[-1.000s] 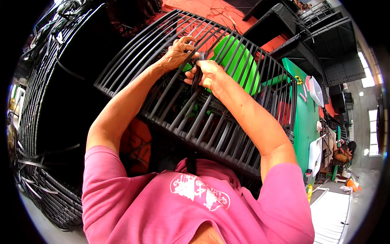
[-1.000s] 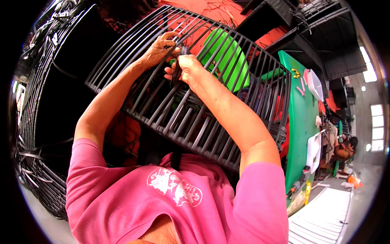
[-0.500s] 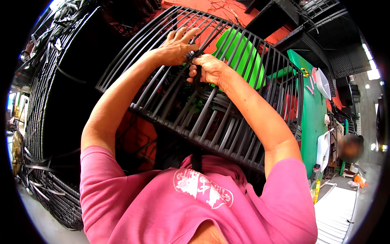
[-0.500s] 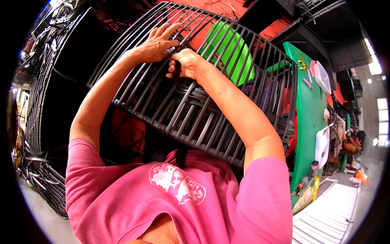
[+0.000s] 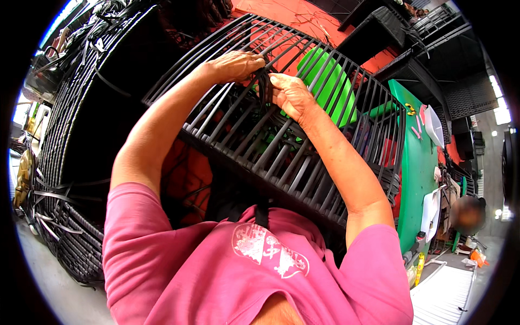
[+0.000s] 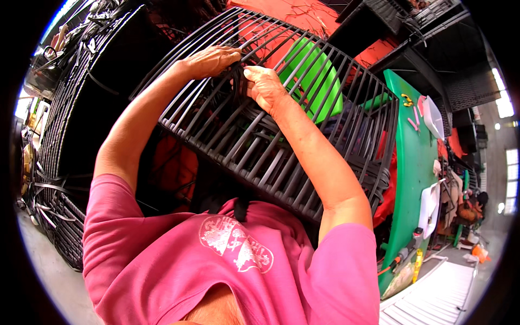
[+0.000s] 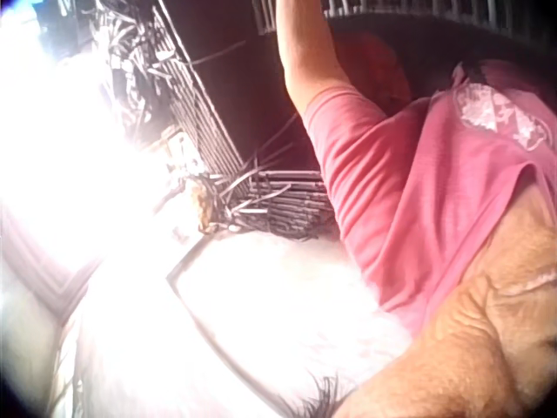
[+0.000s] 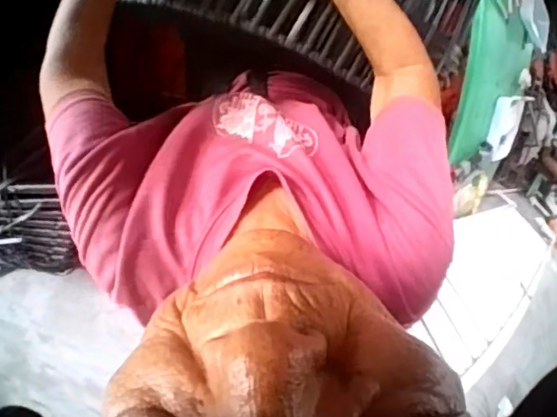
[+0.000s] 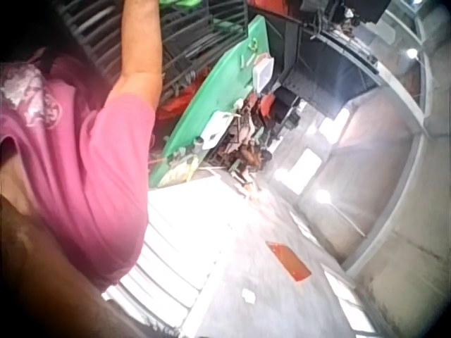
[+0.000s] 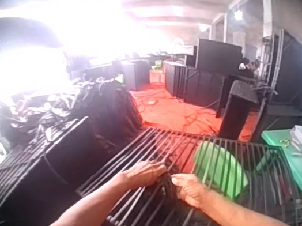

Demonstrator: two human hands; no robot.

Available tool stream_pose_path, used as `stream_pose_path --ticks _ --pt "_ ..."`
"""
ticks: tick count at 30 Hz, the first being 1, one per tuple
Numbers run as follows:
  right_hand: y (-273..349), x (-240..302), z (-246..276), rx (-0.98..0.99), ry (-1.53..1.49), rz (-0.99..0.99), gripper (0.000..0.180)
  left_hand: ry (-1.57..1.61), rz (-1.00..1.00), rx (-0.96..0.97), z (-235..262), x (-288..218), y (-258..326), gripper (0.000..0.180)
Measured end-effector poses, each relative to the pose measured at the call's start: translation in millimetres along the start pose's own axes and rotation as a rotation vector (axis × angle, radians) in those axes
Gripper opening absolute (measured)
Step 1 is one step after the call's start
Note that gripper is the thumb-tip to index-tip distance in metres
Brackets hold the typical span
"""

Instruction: The person weaves black plastic strips through a metal furniture frame to create a woven pattern. They feed several strips through the frame and secure them by hand.

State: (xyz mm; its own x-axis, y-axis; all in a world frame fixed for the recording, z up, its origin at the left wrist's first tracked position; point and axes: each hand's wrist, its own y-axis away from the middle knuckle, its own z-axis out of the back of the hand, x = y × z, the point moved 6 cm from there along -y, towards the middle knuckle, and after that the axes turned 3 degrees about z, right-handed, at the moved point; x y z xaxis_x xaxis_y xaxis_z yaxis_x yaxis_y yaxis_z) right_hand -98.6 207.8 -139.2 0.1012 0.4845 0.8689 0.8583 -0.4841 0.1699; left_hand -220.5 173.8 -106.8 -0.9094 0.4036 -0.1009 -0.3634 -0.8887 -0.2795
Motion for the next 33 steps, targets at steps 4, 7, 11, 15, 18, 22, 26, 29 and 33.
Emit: stream_pose_path --ticks 4,7,11,15,18,22,26,29,33 --pt "0.2 -0.7 4.9 0.001 0.046 0.022 0.025 0.242 0.293 -0.253 -10.2 -6.1 13.3 0.015" --pt "4.6 -3.2 5.9 -0.090 0.211 0.068 0.024 0.283 0.487 -0.379 -7.7 2.6 31.6 0.017" --pt "4.3 6.1 7.7 -0.201 0.404 0.290 0.024 -0.083 0.521 -0.416 18.6 1.1 35.6 0.019" --pt "13.0 51.2 -17.9 -0.375 1.086 0.774 0.030 -0.333 0.316 -0.350 65.9 -8.8 34.2 0.014" --pt "-0.1 65.1 -52.1 -0.030 0.824 0.802 0.050 -0.493 0.252 -0.182 80.2 -15.1 20.0 0.018" --pt "-25.1 56.6 -74.1 0.341 0.447 0.280 0.044 -0.494 0.166 -0.167 96.7 -18.6 14.7 0.019" --pt "-34.5 36.0 -57.3 0.279 0.469 0.013 0.036 -0.398 0.157 -0.277 84.1 -7.3 19.9 0.020" --pt "-43.0 21.2 -46.8 0.274 0.331 0.016 0.025 -0.261 0.164 -0.302 69.8 6.1 16.1 0.019" --pt "-51.8 -7.7 -25.8 -0.110 0.107 -0.058 0.018 -0.126 0.459 -0.565 45.2 30.9 18.6 0.060"
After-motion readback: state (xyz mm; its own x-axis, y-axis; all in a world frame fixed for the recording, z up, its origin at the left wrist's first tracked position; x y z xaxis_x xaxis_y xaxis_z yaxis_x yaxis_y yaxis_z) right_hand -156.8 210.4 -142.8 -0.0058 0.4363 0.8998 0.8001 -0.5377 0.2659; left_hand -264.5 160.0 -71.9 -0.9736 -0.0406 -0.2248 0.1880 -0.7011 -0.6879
